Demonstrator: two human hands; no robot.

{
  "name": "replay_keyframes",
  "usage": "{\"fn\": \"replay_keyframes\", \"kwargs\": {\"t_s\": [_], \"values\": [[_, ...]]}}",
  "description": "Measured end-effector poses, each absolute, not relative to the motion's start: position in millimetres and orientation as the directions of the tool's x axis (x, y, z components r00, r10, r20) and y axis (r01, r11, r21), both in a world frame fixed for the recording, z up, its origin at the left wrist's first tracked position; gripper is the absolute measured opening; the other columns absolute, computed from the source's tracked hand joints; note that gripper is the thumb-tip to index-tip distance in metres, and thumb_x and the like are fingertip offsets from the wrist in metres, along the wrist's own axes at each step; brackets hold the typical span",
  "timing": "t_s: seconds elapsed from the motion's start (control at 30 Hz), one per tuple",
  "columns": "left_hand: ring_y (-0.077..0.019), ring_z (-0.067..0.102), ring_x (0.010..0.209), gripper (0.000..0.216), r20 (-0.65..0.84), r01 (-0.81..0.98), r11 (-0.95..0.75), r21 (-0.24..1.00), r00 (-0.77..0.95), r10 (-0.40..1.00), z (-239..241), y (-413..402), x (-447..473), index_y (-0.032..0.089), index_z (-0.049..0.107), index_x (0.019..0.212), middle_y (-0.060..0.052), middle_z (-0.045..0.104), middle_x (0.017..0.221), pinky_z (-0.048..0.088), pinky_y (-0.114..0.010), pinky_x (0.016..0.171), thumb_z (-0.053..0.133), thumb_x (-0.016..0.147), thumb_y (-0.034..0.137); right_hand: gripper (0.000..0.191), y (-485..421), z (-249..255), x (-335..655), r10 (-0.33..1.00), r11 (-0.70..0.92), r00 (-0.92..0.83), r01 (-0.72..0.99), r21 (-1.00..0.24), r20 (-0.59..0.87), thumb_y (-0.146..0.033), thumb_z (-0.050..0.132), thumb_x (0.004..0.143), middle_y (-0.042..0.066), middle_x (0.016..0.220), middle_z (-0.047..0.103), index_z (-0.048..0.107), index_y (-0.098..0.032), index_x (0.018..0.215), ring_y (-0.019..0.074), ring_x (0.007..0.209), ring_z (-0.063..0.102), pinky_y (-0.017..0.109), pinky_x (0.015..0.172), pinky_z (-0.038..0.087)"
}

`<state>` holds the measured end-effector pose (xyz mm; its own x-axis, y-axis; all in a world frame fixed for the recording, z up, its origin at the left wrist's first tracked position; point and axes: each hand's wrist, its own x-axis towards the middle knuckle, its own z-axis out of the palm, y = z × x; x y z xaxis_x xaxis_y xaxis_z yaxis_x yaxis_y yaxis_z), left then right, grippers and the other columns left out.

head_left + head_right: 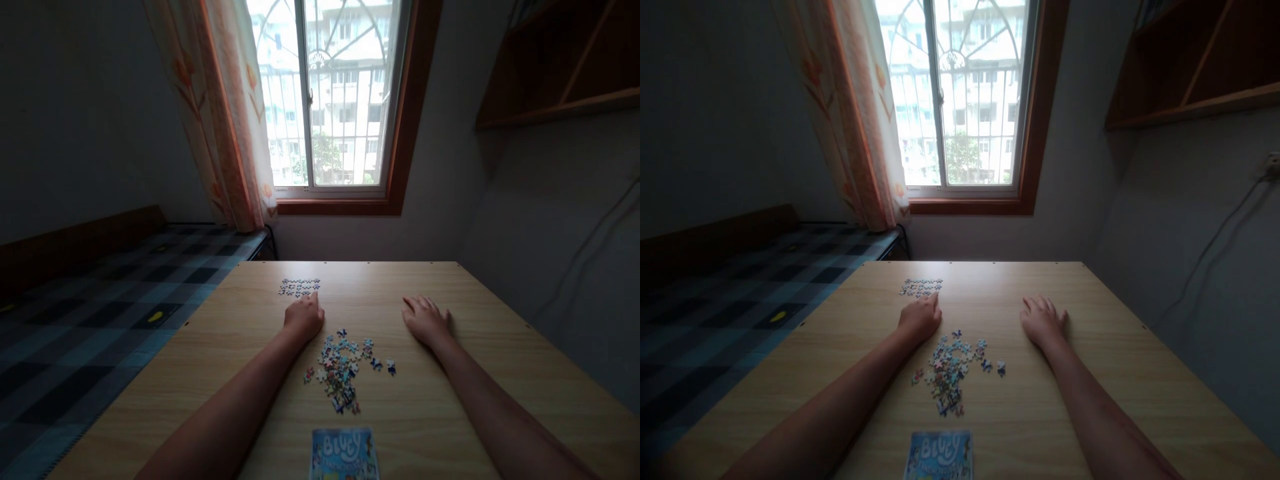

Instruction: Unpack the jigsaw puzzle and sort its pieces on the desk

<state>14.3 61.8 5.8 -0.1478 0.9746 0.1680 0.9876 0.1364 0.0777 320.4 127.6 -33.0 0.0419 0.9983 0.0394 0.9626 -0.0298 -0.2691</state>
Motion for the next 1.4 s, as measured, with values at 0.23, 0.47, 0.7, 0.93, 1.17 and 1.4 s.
{"fn": "replay_keyframes", "kwargs": {"t_s": [0.23, 0.47, 0.7, 0.93, 1.17, 1.4], "values": [[-0.0272, 0.066, 0.098, 0.047, 0.173, 0.988, 0.140, 0.059, -0.148, 0.974, 5, 63, 15, 0.016, 0.057, 0.132, -0.014, 0.066, 0.120, 0.048, -0.034, 0.076, 0.038, 0.092, 0.032, 0.049, 125, -29, 320, 0.998, -0.035, 0.048, 0.965, -0.259, 0.047, -0.042, 0.035, 0.096, 0.006, 0.157, 0.037, 0.051, -0.034, 0.142, 0.0261, 0.146, 0.027, 0.063, 0.115, 0.014], [-0.0276, 0.065, 0.102, 0.048, 0.178, 0.990, 0.132, 0.057, -0.140, 0.974, 5, 64, 14, 0.016, 0.054, 0.136, -0.015, 0.065, 0.123, 0.049, -0.035, 0.079, 0.038, 0.093, 0.031, 0.049, 124, -26, 319, 0.998, -0.032, 0.045, 0.965, -0.259, 0.042, -0.041, 0.035, 0.096, 0.006, 0.158, 0.036, 0.051, -0.033, 0.142, 0.0262, 0.146, 0.026, 0.064, 0.115, 0.014], [-0.0271, 0.066, 0.098, 0.045, 0.213, 0.987, 0.127, 0.099, -0.145, 0.966, 4, 63, 15, 0.017, 0.054, 0.133, -0.015, 0.067, 0.120, 0.048, -0.035, 0.077, 0.040, 0.093, 0.031, 0.050, 123, -23, 321, 0.999, -0.024, 0.034, 0.970, -0.243, 0.034, -0.041, 0.035, 0.096, 0.006, 0.157, 0.037, 0.049, -0.032, 0.143, 0.0286, 0.145, 0.028, 0.065, 0.115, 0.016], [-0.0228, 0.063, 0.080, 0.023, 0.302, 0.959, 0.035, 0.282, -0.123, 0.945, 4, 62, 12, 0.020, 0.064, 0.096, -0.009, 0.070, 0.093, 0.040, -0.031, 0.068, 0.045, 0.092, 0.034, 0.051, 121, -20, 322, 0.999, -0.023, 0.034, 0.965, -0.262, 0.039, -0.042, 0.034, 0.095, 0.008, 0.157, 0.037, 0.051, -0.031, 0.142, 0.0293, 0.144, 0.029, 0.065, 0.114, 0.016], [-0.0181, 0.054, 0.066, 0.038, 0.284, 0.877, -0.025, 0.479, -0.128, 0.950, 9, 65, 3, 0.021, 0.055, 0.066, -0.002, 0.060, 0.066, 0.032, -0.028, 0.062, 0.038, 0.094, 0.042, 0.051, 125, -24, 325, 0.998, -0.016, 0.033, 0.962, -0.273, 0.056, -0.044, 0.035, 0.094, 0.008, 0.155, 0.039, 0.051, -0.031, 0.141, 0.0301, 0.143, 0.030, 0.066, 0.113, 0.016], [-0.0185, 0.058, 0.072, 0.028, 0.206, 0.737, -0.096, 0.669, -0.060, 0.977, 13, 29, 0, 0.019, 0.057, 0.075, -0.002, 0.064, 0.074, 0.042, -0.029, 0.067, 0.047, 0.087, 0.043, 0.049, 128, -25, 326, 0.997, -0.006, 0.028, 0.960, -0.280, 0.076, -0.043, 0.036, 0.094, 0.007, 0.154, 0.042, 0.053, -0.031, 0.138, 0.0294, 0.141, 0.033, 0.066, 0.113, 0.018]]}}
